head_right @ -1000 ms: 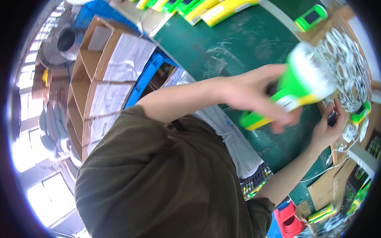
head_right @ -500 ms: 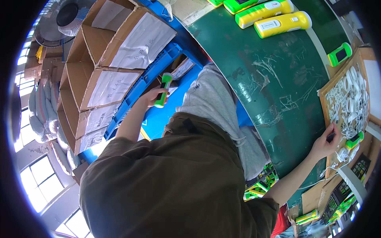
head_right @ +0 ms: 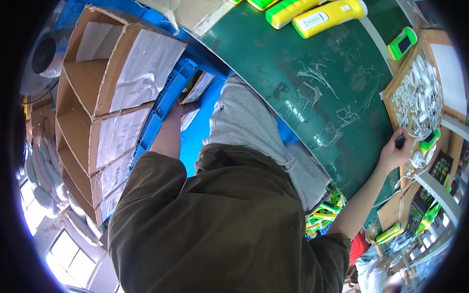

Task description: Assembling hand-held flashlights by inserting solar panels and securing lens caps on a factory line.

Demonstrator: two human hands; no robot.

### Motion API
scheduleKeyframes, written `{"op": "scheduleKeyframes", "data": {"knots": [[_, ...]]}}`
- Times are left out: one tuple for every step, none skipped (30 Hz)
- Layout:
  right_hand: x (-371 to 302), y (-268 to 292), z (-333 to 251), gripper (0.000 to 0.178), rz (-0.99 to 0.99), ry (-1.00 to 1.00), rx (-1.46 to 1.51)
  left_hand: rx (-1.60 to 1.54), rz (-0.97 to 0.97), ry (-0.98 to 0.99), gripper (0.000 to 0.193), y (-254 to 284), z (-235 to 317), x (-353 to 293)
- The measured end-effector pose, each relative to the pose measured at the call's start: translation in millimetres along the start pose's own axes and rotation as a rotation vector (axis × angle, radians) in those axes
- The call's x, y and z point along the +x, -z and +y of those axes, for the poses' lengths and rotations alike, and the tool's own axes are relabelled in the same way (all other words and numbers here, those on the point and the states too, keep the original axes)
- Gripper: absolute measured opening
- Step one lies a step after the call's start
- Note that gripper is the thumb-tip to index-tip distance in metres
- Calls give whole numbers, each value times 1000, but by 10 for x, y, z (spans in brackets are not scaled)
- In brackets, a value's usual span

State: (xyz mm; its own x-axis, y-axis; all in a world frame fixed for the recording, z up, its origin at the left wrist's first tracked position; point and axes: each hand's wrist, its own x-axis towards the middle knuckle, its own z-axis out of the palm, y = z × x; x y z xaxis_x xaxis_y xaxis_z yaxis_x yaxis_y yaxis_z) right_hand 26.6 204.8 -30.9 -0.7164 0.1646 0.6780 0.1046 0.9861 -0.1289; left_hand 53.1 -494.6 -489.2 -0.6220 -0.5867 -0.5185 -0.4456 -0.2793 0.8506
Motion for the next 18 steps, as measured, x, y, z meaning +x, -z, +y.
{"op": "scheduleKeyframes", "data": {"knots": [[-6, -2, -9, 13, -3, -13, -20, -12, 35, 36, 24, -63, 98, -118], [-9, 7, -25, 14, -7, -23, -38, -26, 74, 72, 24, -127, 181, -261], [-17, 10, -23, 14, -11, -29, -42, -44, 115, 106, 23, -213, 275, -395], [-23, 7, -5, 14, -7, -29, -38, -63, 160, 138, 22, -300, 373, -534], [-18, -2, 3, 15, -2, -27, -33, -85, 205, 169, 22, -383, 485, -662], [1, 58, 9, 15, 1, -33, -53, -105, 230, 206, 21, -548, 619, -770], [-20, -7, -12, 14, 11, -27, -33, -125, 289, 227, 20, -512, 778, -866], [2, 57, -12, 14, 28, -17, -52, -121, 269, 237, 20, -658, 878, -1067], [14, 56, -22, 14, 33, -20, -61, 41, 10, 179, 17, -747, 985, -1288], [18, 66, -24, 13, 37, -37, -58, 204, -258, 116, 16, -854, 1126, -1517], [-22, 51, 2, 13, 40, -68, -52, 288, -333, 3, 15, -943, 1366, -1777], [2, 37, -15, 13, 77, -21, -30, 427, -436, -128, 16, -935, 1512, -1911], [-16, 1, -2, 13, 32, -108, 5, 558, -544, -264, 17, -910, 1641, -2037], [3, -24, -117, 12, 74, -82, 41, 641, -669, -240, 18, -918, 1854, -2209], [23, -5, -163, 11, 49, -109, 36, 724, -796, -225, 19, -962, 2134, -2414], [19, 25, -115, 11, 64, -97, 61, 849, -968, -178, 19, -1063, 2459, -2675], [17, 85, -88, 11, 86, -113, 48, 979, -1140, -139, 18, -1196, 2807, -2919], [20, 145, -97, 10, 97, -132, 56, 851, -1397, -220, 17, -1348, 3177, -3201]]}}
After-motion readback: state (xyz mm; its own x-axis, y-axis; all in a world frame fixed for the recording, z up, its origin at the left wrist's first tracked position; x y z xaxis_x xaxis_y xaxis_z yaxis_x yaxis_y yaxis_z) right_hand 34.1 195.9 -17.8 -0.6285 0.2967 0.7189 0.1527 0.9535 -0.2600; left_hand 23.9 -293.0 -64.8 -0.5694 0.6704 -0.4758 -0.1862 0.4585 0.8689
